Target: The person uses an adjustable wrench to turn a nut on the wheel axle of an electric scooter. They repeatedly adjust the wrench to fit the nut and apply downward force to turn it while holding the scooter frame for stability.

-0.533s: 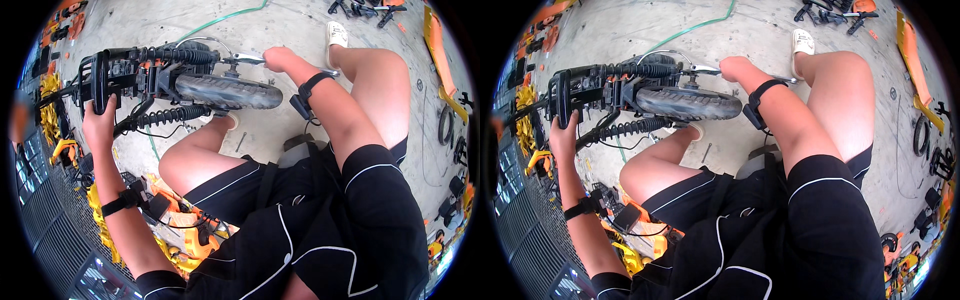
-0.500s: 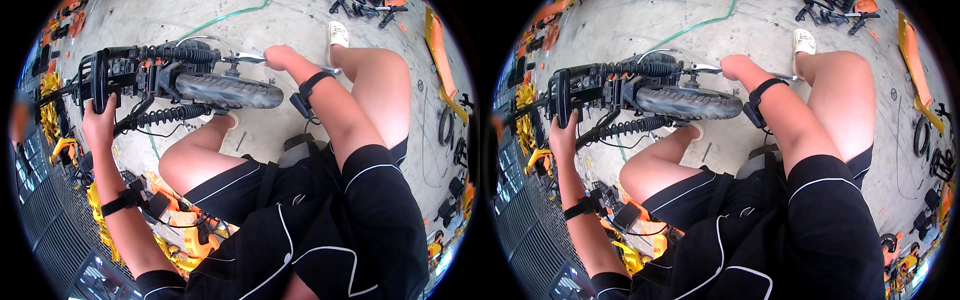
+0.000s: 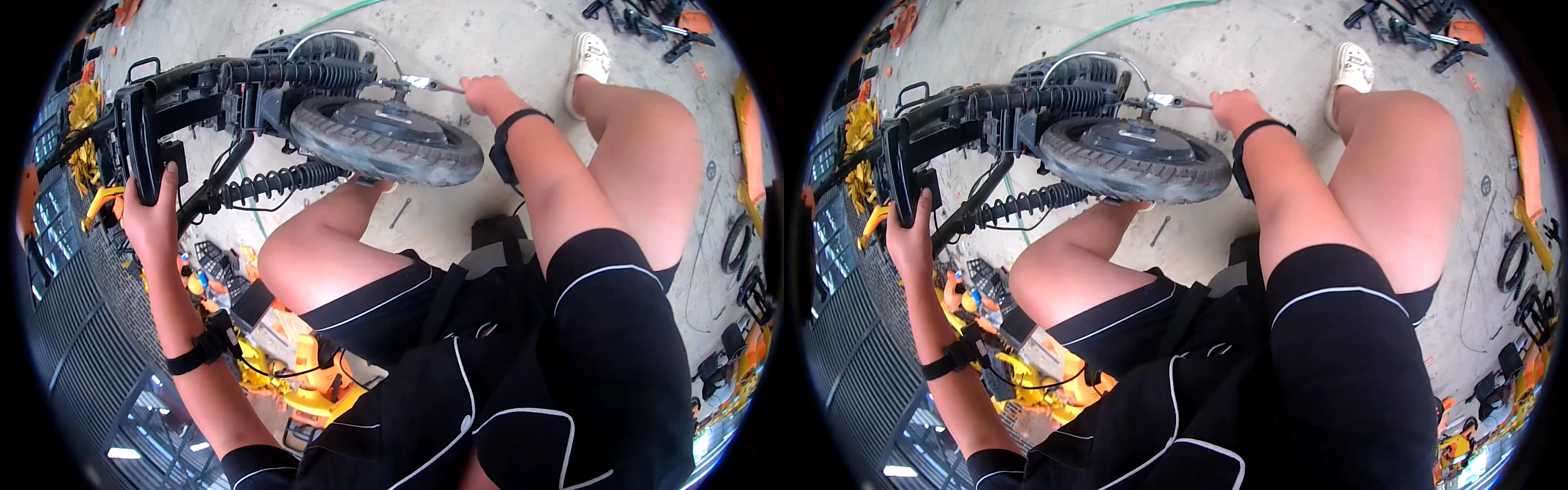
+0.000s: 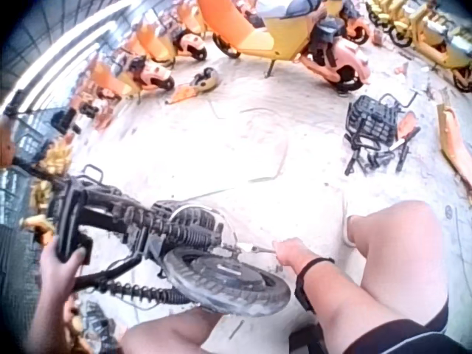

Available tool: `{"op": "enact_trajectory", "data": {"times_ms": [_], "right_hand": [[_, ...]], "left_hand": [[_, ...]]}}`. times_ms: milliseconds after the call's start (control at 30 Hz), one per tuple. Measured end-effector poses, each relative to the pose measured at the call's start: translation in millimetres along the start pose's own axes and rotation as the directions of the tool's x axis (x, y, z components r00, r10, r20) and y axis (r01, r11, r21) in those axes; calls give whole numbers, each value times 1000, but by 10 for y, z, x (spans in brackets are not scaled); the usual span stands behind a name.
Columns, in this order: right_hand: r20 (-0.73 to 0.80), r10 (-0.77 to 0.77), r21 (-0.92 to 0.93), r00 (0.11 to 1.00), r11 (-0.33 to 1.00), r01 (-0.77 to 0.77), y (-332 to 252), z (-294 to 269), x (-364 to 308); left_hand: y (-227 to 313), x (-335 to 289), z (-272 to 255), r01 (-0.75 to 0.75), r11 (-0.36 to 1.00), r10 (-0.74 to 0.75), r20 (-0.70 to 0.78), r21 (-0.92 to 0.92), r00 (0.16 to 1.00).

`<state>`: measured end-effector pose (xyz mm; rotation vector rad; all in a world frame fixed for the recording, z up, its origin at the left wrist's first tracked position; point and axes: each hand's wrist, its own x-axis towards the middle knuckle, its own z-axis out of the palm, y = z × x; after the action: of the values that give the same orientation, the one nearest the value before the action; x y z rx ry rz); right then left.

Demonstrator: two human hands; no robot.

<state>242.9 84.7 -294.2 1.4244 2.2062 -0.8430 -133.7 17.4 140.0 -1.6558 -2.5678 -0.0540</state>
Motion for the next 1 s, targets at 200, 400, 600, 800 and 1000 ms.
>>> {"op": "enact_trajectory", "data": {"times_ms": [200, 400, 600, 800, 1000], "right_hand": [[116, 77, 216, 990, 971, -101, 101, 180, 188], [81, 111, 51, 991, 992, -115, -39, 171, 276], [123, 30, 188, 992, 981, -53, 61, 136, 364], [81, 7, 264, 997, 964, -28, 114, 213, 257], [117, 127, 213, 985, 965, -150, 522, 383, -33]], "left_hand": [[-2, 41, 50, 29, 997, -27, 35, -66, 999], [-2, 39, 50, 6, 1000, -6, -15, -30, 1000], [-13, 32, 66, -4, 998, 4, 1, -60, 1000], [-56, 40, 61, -25, 997, 25, -1, -77, 1000], [21, 9, 54, -83, 996, 85, -96, 22, 992]]}}
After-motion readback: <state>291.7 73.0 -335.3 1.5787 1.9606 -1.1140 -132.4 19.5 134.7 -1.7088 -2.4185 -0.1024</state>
